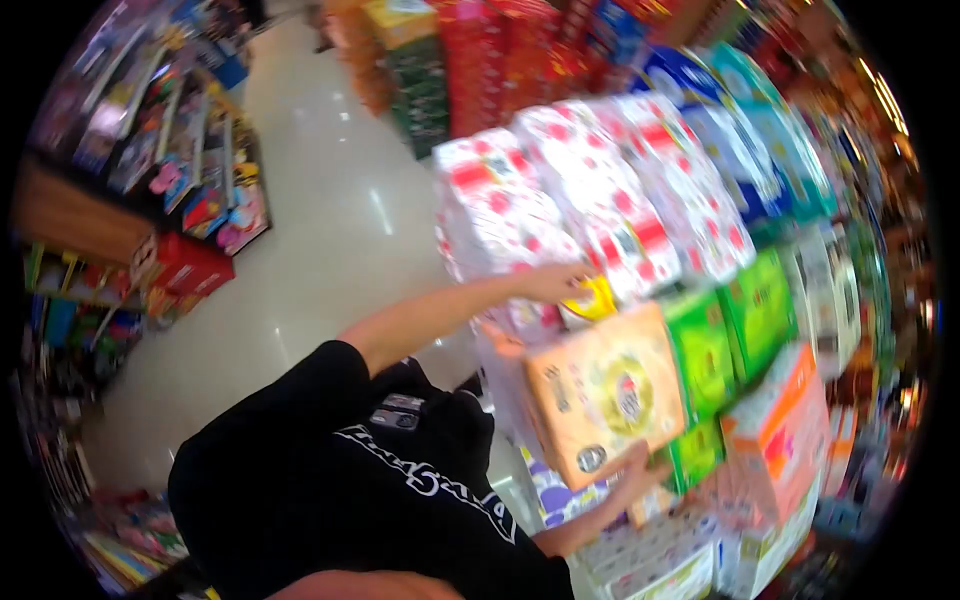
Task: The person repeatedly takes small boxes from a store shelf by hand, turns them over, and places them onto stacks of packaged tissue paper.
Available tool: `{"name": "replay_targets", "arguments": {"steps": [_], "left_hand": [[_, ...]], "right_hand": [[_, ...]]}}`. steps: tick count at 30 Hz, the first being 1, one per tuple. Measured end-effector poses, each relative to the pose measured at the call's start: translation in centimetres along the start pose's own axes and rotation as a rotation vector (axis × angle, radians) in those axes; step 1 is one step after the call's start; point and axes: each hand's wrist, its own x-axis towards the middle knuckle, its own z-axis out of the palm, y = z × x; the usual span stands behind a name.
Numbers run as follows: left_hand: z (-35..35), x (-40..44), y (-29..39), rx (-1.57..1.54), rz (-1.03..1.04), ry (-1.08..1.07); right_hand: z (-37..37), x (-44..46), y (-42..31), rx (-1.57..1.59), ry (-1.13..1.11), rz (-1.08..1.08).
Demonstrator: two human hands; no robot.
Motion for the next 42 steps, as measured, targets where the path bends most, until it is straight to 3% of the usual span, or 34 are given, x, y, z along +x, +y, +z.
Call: {"name": "replay_targets", "arguments": {"steps": [2, 5, 7, 8, 10, 11, 13, 15, 17, 20, 24, 25, 29, 32, 36, 41, 42], "left_hand": [[-3.5, -4.8, 2.4, 0.230, -0.039, -0.027], [-8.5, -16.3, 1.1, 0.205, -0.027, 0.290], [-12.5, -25.6, -0.4, 0.061, -0.149, 0.457], [-13.7, -30.7, -1.7, -0.050, -0.235, 0.575], [-16.3, -39.3, -3.1, -0.075, -0.520, 0.837], [-17.4, -43.0, -3.3, -0.100, -0.522, 0.990], [-19.0, -48.8, -2.9, -0.162, -0.510, 1.303], [-20.2, -53.4, -2.3, -0.184, -0.485, 1.393], [-22.1, -57.8, -1.3, -0.233, -0.434, 1.466], [-22.9, -64.8, -0.8, -0.344, -0.379, 1.645], [-22.7, -74.6, -3.6, -0.369, -0.402, 1.991], [-22.6, -76.9, -4.7, -0.363, -0.410, 2.052], [-23.7, -85.1, -7.4, -0.385, -0.476, 2.150], [-26.8, -91.2, -8.5, -0.363, -0.591, 2.169], [-35.3, -99.4, -3.3, -1.010, -0.443, 2.175], [-41.1, -110.1, -1.4, -0.543, -0.492, 2.389], [-41.5, -111.7, -1.0, -0.511, -0.488, 2.443]], "right_hand": [[1.4, -4.0, -6.6, -0.026, 0.371, -0.329], [7.5, -9.1, -14.7, 0.062, 0.248, -0.579], [14.0, -13.4, -19.1, 0.141, -0.113, -0.667], [17.9, -17.3, -21.4, 0.249, -0.351, -0.610], [25.2, -22.6, -23.1, 0.040, -0.722, -0.916], [27.9, -27.4, -24.2, -0.133, -0.852, -1.020], [32.9, -36.1, -25.7, -0.267, -1.014, -1.553], [37.7, -43.7, -24.2, -0.467, -1.400, -1.739], [38.7, -51.8, -25.7, -0.611, -1.827, -1.739], [41.3, -59.8, -25.7, -0.636, -2.017, -1.798], [46.3, -67.1, -25.5, -0.745, -1.989, -2.064], [47.6, -69.6, -26.2, -1.049, -2.038, -2.025], [53.6, -78.6, -26.8, -1.246, -2.095, -2.130], [57.9, -86.7, -28.6, -1.178, -2.070, -2.172], [62.5, -96.8, -33.6, -0.900, -2.003, -2.167], [67.0, -108.5, -36.4, -0.693, -1.916, -2.320], [67.7, -111.0, -36.6, -0.585, -1.988, -2.310]]}}
